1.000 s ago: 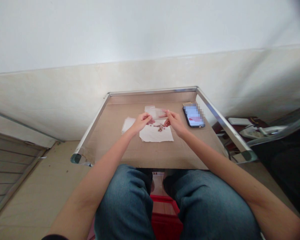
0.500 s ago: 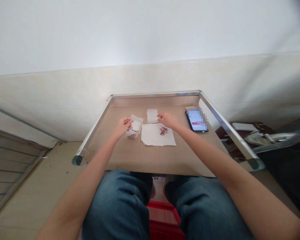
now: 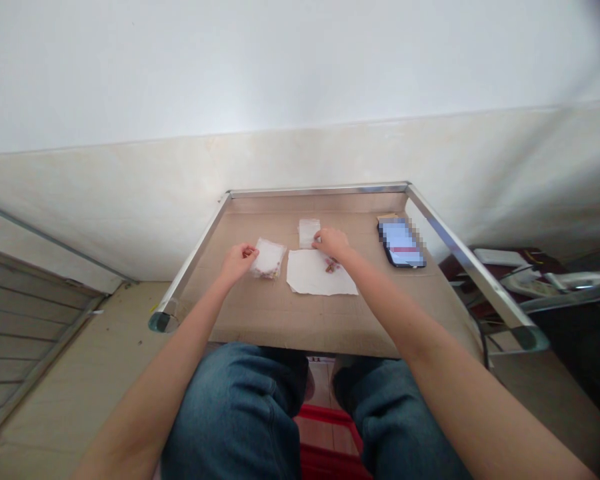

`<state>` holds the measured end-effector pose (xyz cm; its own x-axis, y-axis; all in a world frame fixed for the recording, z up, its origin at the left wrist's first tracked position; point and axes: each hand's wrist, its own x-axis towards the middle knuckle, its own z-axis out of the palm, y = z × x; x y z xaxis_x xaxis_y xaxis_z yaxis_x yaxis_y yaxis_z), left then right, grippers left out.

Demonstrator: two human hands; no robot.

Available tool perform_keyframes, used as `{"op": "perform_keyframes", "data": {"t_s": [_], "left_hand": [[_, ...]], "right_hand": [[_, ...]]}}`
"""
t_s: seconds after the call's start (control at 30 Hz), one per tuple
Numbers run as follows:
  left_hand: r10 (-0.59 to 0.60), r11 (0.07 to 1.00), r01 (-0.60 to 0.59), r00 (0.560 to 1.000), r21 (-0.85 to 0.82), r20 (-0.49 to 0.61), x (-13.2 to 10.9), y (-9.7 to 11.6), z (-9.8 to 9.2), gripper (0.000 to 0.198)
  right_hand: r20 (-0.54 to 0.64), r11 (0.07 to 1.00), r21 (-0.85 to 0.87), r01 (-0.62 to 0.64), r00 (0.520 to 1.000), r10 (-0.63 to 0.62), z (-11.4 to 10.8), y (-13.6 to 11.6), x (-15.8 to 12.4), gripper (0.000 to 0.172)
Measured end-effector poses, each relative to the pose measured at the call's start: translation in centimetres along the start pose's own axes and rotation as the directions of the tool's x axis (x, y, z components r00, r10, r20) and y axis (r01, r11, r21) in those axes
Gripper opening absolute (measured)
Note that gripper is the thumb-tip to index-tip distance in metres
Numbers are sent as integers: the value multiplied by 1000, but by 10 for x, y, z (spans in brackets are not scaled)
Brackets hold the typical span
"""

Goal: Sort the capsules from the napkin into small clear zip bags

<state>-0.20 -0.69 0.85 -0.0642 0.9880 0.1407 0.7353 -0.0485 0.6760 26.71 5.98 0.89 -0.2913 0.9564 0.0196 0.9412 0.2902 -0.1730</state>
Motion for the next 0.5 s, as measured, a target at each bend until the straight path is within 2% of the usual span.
{"op": "perform_keyframes", "data": {"t_s": [0.13, 0.33, 0.5], "left_hand": [[-16, 993, 19, 1000, 114, -22, 0, 0, 0, 20], [7, 987, 4, 997, 159, -73, 2, 1, 1, 28], [54, 989, -39, 993, 141, -108, 1, 10, 4, 25]], "right_hand": [[-5, 999, 31, -17, 1000, 17, 5, 0, 2, 24], [-41, 999, 34, -6, 999, 7, 12, -2, 4, 21], [-79, 999, 46, 0, 997, 3, 7, -2, 0, 23]]}}
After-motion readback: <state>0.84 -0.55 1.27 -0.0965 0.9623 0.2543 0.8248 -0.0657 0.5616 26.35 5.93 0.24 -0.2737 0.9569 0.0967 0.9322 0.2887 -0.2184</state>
